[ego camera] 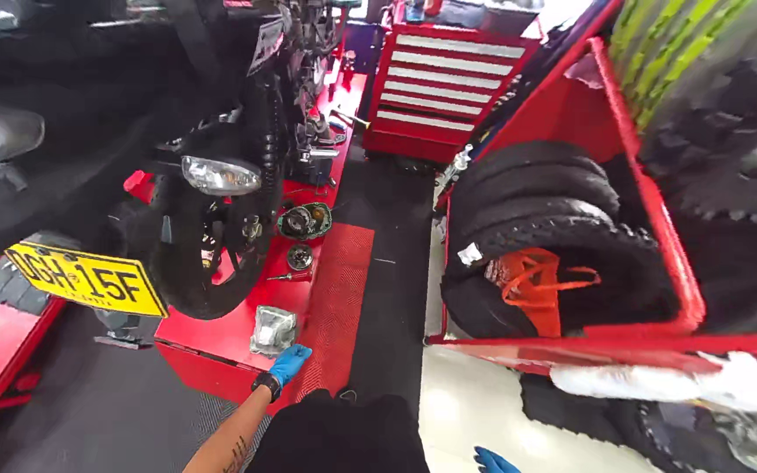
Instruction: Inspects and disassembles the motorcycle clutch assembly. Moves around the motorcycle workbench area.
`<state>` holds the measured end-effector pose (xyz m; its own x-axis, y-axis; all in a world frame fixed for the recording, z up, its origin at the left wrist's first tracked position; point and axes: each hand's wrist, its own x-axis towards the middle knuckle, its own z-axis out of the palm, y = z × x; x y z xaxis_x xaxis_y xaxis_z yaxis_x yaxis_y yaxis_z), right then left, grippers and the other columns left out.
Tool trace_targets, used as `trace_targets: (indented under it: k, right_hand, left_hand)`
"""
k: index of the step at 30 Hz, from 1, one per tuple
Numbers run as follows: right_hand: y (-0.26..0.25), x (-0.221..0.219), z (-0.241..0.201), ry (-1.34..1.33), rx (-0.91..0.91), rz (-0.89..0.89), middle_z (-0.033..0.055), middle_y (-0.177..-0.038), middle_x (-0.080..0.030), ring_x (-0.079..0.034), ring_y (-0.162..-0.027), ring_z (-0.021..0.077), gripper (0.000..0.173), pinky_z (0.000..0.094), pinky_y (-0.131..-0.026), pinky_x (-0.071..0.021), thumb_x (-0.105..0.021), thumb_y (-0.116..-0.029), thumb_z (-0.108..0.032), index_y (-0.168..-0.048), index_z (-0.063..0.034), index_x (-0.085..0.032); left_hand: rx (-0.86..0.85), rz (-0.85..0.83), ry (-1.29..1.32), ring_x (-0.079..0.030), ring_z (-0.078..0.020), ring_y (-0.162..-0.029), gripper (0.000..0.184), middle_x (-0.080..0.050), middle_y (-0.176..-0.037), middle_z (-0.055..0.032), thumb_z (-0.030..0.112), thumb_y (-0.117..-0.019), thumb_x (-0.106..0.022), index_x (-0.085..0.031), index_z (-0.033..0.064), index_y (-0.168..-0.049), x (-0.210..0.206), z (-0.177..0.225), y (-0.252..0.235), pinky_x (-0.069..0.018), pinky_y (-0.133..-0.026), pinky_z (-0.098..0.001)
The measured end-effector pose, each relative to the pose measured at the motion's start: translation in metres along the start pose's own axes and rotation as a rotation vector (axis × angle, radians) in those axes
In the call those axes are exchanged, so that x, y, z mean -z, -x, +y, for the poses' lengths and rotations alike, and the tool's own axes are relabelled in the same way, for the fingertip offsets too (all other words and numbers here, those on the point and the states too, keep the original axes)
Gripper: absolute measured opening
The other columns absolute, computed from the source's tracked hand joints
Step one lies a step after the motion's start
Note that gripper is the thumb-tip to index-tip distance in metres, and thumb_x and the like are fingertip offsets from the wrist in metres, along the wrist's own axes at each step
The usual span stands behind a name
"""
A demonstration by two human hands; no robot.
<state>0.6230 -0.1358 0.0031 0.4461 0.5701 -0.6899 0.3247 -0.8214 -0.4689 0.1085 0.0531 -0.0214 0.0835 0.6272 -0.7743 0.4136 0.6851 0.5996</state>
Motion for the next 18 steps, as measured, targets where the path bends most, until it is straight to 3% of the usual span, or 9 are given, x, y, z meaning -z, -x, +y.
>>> trace_targets:
  k: [3,7,12,15,18]
  right_hand:
    - [-0.093,0.01,-0.062,0.086,0.119,-0.074,0.0219,-0.109,-0.073,-0.071,-0.098,0.033,0.038,0.0538,-0.089,-0.0551,-0.053,-0.1065,-0.029,-0.118,0.0028,-0.072]
    - [-0.211,0.003,-0.181,0.211,0.274,-0.16,0.0183,-0.105,-0.075,-0.073,-0.097,0.0323,0.034,0.056,-0.091,-0.0562,-0.057,-0.105,-0.029,-0.113,-0.0012,-0.075]
    - [-0.303,-0.032,-0.324,0.295,0.396,-0.39,0.0179,-0.11,-0.074,-0.071,-0.103,0.0317,0.036,0.0567,-0.095,-0.054,-0.058,-0.1045,-0.033,-0.117,-0.0041,-0.074]
    - [-0.329,-0.058,-0.412,0.435,0.478,-0.518,0.0168,-0.109,-0.074,-0.069,-0.106,0.0323,0.035,0.0591,-0.097,-0.0512,-0.058,-0.1037,-0.035,-0.114,-0.0067,-0.076]
    - [-0.352,-0.079,-0.469,0.509,0.521,-0.603,0.0155,-0.102,-0.074,-0.07,-0.099,0.0305,0.035,0.0583,-0.09,-0.0529,-0.058,-0.1034,-0.036,-0.109,-0.007,-0.077]
  left_hand:
    - [0.001,0.122,0.102,-0.061,-0.0311,-0.125,0.051,-0.063,-0.134,-0.0201,0.041,-0.1042,-0.056,-0.059,0.0018,-0.137,-0.006,0.016,-0.012,-0.0473,-0.11,-0.0505]
    - [0.133,0.286,0.222,-0.062,-0.0327,-0.125,0.049,-0.063,-0.134,-0.021,0.039,-0.1047,-0.057,-0.06,0.0013,-0.136,-0.013,0.019,-0.031,-0.0473,-0.109,-0.052]
    - [0.349,0.465,0.347,-0.062,-0.0354,-0.123,0.051,-0.064,-0.132,-0.0229,0.04,-0.1035,-0.059,-0.06,-0.0013,-0.134,-0.037,0.047,-0.046,-0.0481,-0.108,-0.0541]
    - [0.347,0.541,0.393,-0.061,-0.0353,-0.125,0.051,-0.063,-0.134,-0.023,0.039,-0.1041,-0.058,-0.059,-0.0015,-0.136,-0.027,0.11,-0.068,-0.0472,-0.109,-0.0537]
    - [0.325,0.602,0.409,-0.062,-0.0336,-0.124,0.054,-0.064,-0.133,-0.0217,0.041,-0.1024,-0.061,-0.057,0.0,-0.138,-0.01,0.17,-0.1,-0.0482,-0.108,-0.054]
